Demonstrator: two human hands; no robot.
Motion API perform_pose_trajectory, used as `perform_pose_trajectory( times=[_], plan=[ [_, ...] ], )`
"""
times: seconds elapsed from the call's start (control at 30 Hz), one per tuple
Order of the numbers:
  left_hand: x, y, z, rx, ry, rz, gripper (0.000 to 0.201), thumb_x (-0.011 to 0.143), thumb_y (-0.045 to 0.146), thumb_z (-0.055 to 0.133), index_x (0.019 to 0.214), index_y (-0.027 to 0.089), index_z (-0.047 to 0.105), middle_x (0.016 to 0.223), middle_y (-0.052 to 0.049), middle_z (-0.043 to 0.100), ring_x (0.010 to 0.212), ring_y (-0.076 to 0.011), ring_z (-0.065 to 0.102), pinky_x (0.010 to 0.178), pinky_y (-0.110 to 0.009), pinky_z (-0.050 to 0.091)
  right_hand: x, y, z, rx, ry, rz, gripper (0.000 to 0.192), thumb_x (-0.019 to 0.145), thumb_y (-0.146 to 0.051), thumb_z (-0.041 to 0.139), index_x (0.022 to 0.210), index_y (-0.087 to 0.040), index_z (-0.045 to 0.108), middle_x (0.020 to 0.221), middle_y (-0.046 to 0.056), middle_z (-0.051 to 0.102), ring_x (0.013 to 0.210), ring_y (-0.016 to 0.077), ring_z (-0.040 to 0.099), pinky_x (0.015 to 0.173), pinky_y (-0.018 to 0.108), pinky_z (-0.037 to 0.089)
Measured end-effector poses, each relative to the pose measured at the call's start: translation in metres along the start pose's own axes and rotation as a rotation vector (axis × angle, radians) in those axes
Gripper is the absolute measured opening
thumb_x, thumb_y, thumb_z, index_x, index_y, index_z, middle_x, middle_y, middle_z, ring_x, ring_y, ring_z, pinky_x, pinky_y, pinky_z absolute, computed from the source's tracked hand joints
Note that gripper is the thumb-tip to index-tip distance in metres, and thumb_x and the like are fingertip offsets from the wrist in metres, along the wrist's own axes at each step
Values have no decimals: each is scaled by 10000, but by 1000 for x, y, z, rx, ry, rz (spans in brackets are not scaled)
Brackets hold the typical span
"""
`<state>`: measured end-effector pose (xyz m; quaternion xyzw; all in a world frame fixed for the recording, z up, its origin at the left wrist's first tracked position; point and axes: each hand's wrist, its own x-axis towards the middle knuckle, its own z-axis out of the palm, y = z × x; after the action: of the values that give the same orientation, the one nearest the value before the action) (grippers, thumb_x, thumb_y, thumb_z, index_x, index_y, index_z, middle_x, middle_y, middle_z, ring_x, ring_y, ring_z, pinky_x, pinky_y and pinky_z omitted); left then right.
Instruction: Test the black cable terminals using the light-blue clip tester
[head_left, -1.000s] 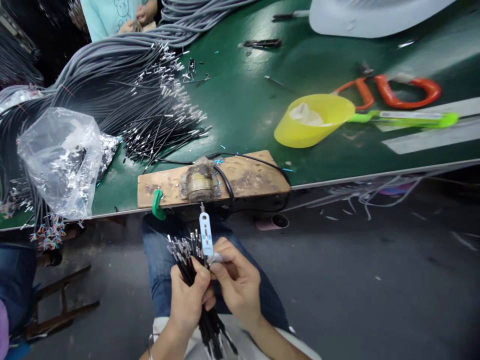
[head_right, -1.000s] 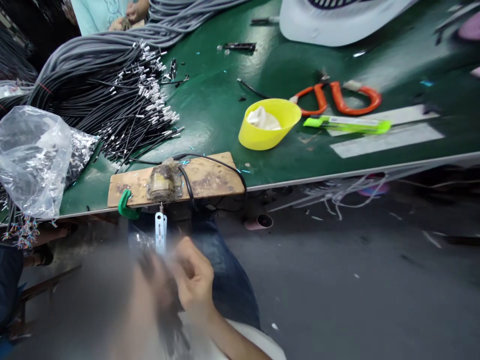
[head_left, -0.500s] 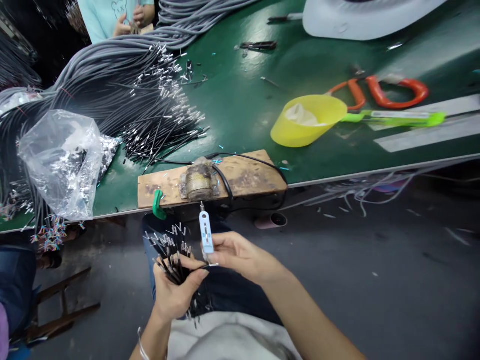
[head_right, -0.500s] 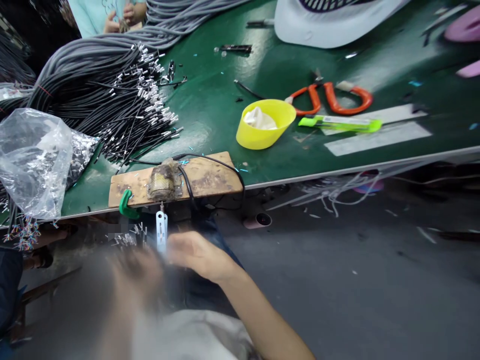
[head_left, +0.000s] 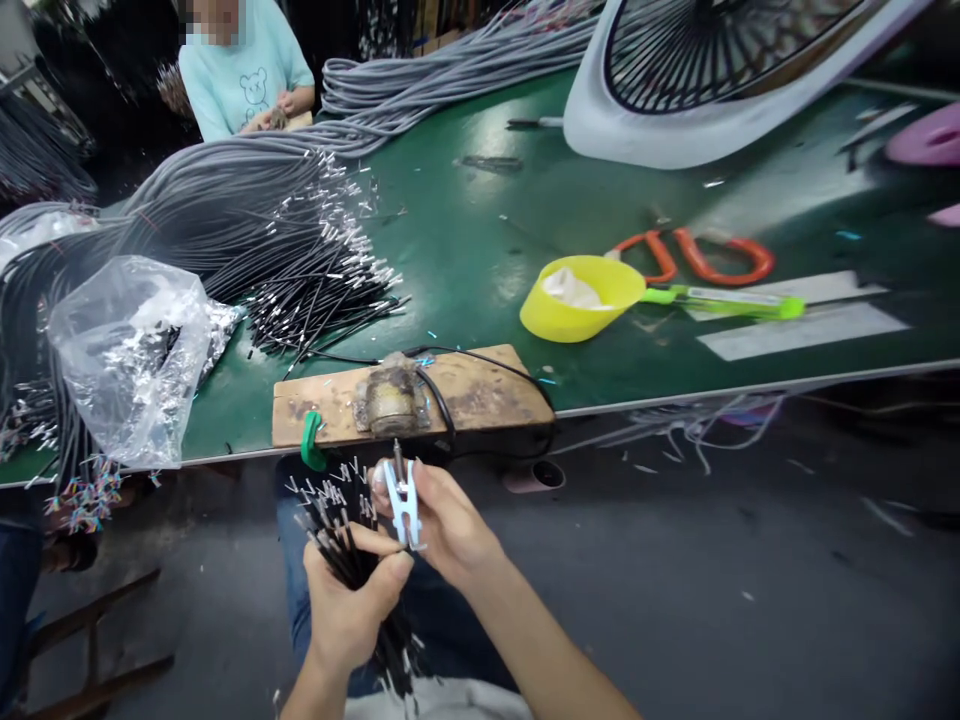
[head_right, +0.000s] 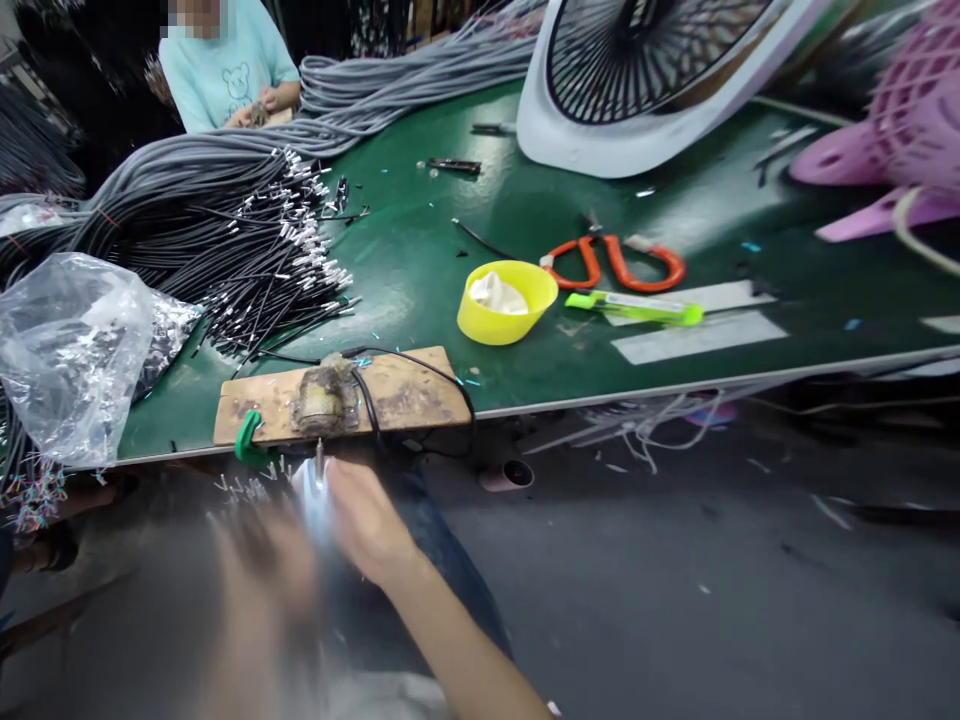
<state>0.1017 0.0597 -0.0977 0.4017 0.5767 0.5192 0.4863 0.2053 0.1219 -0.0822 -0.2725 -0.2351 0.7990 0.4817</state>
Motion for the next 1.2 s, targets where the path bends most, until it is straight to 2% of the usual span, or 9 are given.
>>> perform_pose_trajectory(
  times=[0.2,0.37,0.53,0.63,0.73,0.87,1.0,1.13,1.2],
  plan=[
    [8,1,-10,16,-96,-93,251,547,427,765,513,186,703,477,-47,638,460,-166,581,471,-279,495,6,14,-16,101,5,46,472,632,-647,610,664,-181,680,580,42,627,504,144,528,502,268,440],
    [1,7,-15,23,-135,-183,262,501,450,782,522,195,721,500,-61,658,506,-195,614,511,-293,527,-2,24,-44,51,77,-76,357,661,-549,656,707,-196,690,550,2,554,482,115,456,482,249,394],
    [-20,10,-6,135,-55,-133,261,721,388,624,737,168,762,603,-57,678,384,-103,491,374,-228,406,-31,17,-47,-428,169,-428,164,765,-306,635,647,-194,616,590,-14,487,566,121,437,511,243,357],
    [-26,14,0,162,-97,-142,222,738,267,593,632,147,747,502,-20,602,411,-91,453,423,-219,383,-45,8,-33,-866,29,-632,75,754,-145,631,703,-195,609,633,0,528,631,144,450,569,268,372],
    [-27,13,0,183,-95,-143,204,657,172,635,460,129,663,442,11,505,461,-92,429,470,-217,370,-49,3,-21,-1061,-105,-679,106,746,-84,615,752,-189,601,677,15,550,663,158,457,602,288,387],
    [-28,5,-2,162,32,-160,97,640,219,671,633,122,679,499,19,496,487,-91,420,478,-215,369,-46,13,-19,-935,-5,-718,166,778,-86,562,650,-188,534,617,-8,474,616,141,423,563,270,350],
    [-31,-4,2,69,19,-206,293,721,414,615,655,129,613,444,34,425,403,-75,380,405,-212,342,-44,35,-17,-570,159,-625,161,810,-188,559,649,-198,563,652,-5,453,639,138,433,553,257,338],
    [-31,-7,3,-5,-58,-234,406,736,530,561,631,138,563,394,54,358,339,-57,325,362,-208,292,-41,44,-17,-142,27,-261,187,791,-360,592,687,-210,629,649,-7,452,559,121,420,492,244,335],
    [-29,-5,1,-5,-74,-224,397,742,505,577,618,128,574,403,41,389,357,-57,350,381,-210,290,-39,41,-20,-128,-42,-197,194,791,-375,590,712,-207,645,650,0,472,548,122,424,495,249,348]
  ],
)
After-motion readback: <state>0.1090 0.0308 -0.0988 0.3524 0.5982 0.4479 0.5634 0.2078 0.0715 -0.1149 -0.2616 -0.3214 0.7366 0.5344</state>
